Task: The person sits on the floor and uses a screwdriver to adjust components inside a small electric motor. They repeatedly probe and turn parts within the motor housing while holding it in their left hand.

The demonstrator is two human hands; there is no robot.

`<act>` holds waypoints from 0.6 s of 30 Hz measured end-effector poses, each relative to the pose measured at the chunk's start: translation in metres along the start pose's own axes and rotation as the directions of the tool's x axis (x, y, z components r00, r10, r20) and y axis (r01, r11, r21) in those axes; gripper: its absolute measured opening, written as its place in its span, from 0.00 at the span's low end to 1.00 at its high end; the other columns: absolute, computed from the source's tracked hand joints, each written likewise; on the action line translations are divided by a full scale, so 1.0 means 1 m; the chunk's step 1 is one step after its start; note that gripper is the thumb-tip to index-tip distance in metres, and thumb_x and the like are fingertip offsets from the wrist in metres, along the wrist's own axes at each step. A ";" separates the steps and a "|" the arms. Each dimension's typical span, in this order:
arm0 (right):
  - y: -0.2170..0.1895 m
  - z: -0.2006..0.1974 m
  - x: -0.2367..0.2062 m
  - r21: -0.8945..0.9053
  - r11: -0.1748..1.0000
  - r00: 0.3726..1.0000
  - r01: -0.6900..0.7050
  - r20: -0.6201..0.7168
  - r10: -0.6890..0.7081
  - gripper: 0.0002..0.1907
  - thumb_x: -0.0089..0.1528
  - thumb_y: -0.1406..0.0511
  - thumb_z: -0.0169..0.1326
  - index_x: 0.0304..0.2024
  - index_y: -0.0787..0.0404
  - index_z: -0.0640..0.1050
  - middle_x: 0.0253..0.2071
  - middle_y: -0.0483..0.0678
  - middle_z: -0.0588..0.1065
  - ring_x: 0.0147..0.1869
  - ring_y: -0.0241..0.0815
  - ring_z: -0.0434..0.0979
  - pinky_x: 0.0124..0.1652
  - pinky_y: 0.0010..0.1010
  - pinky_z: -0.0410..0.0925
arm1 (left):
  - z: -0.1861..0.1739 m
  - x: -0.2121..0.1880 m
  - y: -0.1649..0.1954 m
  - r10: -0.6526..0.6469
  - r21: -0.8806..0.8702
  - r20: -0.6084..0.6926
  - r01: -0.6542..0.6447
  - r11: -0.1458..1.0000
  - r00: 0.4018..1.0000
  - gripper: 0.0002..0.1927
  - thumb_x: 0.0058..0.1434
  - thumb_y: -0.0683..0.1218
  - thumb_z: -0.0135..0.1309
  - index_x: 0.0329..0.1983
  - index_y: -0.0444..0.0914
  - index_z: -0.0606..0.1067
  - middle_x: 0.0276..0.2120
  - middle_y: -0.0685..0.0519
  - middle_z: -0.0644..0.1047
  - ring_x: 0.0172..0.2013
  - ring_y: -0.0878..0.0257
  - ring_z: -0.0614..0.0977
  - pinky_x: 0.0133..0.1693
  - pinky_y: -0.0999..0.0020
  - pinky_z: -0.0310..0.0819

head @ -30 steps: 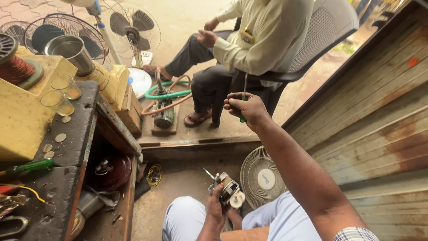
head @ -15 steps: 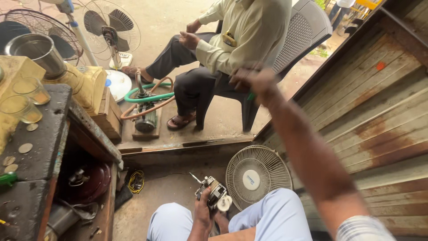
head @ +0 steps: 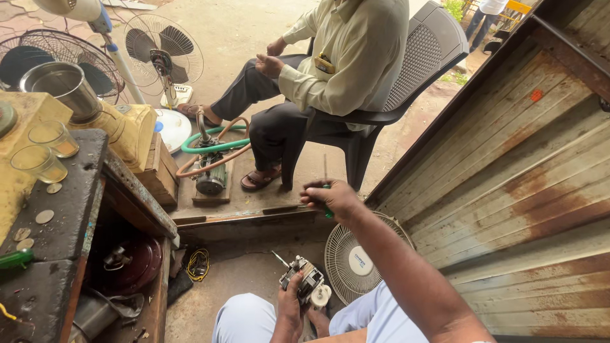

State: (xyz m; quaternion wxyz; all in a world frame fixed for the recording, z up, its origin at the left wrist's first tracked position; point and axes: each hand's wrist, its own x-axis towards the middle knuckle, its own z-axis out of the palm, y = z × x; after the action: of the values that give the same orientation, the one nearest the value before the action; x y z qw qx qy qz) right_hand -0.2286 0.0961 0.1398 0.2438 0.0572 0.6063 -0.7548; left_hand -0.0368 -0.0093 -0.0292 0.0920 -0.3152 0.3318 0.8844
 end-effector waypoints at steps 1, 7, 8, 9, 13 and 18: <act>0.000 -0.006 0.001 -0.029 0.999 0.999 0.030 -0.013 -0.031 0.13 0.62 0.71 0.59 0.48 0.71 0.79 0.43 0.58 0.81 0.43 0.45 0.85 0.40 0.29 0.79 | 0.000 0.001 -0.001 0.008 -0.013 -0.003 -0.008 1.000 1.000 0.22 0.56 0.53 0.61 0.49 0.36 0.78 0.35 0.49 0.83 0.31 0.59 0.86 0.33 0.63 0.83; 0.001 -0.030 0.013 -0.193 0.978 0.997 0.075 0.021 -0.073 0.15 0.62 0.66 0.61 0.49 0.67 0.79 0.42 0.52 0.81 0.44 0.42 0.83 0.39 0.27 0.75 | -0.010 0.008 -0.007 0.134 -0.067 0.050 -0.130 0.989 0.990 0.23 0.53 0.50 0.65 0.49 0.34 0.77 0.37 0.47 0.83 0.34 0.58 0.87 0.37 0.63 0.85; 0.004 -0.025 0.013 -0.200 0.978 0.998 0.063 0.040 -0.057 0.14 0.63 0.65 0.60 0.49 0.66 0.79 0.41 0.51 0.80 0.44 0.41 0.83 0.40 0.27 0.75 | -0.014 0.009 -0.008 0.199 -0.039 0.063 -0.197 0.980 0.978 0.23 0.54 0.49 0.65 0.49 0.32 0.77 0.38 0.46 0.83 0.34 0.58 0.86 0.38 0.64 0.85; 0.007 -0.019 0.011 -0.190 0.981 0.998 0.038 0.052 -0.028 0.15 0.63 0.65 0.59 0.49 0.66 0.79 0.42 0.51 0.81 0.44 0.40 0.83 0.41 0.27 0.76 | -0.016 0.008 -0.010 0.236 -0.032 0.045 -0.234 0.972 0.971 0.22 0.56 0.49 0.65 0.50 0.31 0.77 0.38 0.47 0.83 0.34 0.60 0.85 0.38 0.65 0.84; 0.035 0.033 -0.005 -0.401 0.912 0.990 -0.086 0.067 0.122 0.18 0.63 0.64 0.60 0.52 0.71 0.81 0.45 0.58 0.82 0.42 0.46 0.82 0.41 0.32 0.75 | -0.015 0.002 -0.007 0.261 -0.137 0.025 -0.255 0.957 0.965 0.23 0.54 0.47 0.65 0.50 0.33 0.75 0.37 0.48 0.81 0.33 0.60 0.84 0.37 0.63 0.83; 0.052 0.072 -0.024 -0.423 0.904 0.948 -0.058 0.261 0.183 0.19 0.64 0.62 0.56 0.55 0.66 0.78 0.48 0.53 0.83 0.37 0.39 0.83 0.36 0.27 0.75 | 0.000 -0.010 0.010 0.133 -0.105 0.024 -0.130 0.986 0.991 0.25 0.52 0.47 0.64 0.52 0.34 0.73 0.36 0.46 0.81 0.31 0.57 0.85 0.35 0.61 0.84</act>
State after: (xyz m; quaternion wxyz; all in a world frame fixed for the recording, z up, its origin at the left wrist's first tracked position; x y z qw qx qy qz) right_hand -0.1699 0.0282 0.1217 0.3846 -0.0705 0.7032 -0.5939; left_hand -0.0323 -0.0161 -0.0176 0.0221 -0.2833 0.3042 0.9092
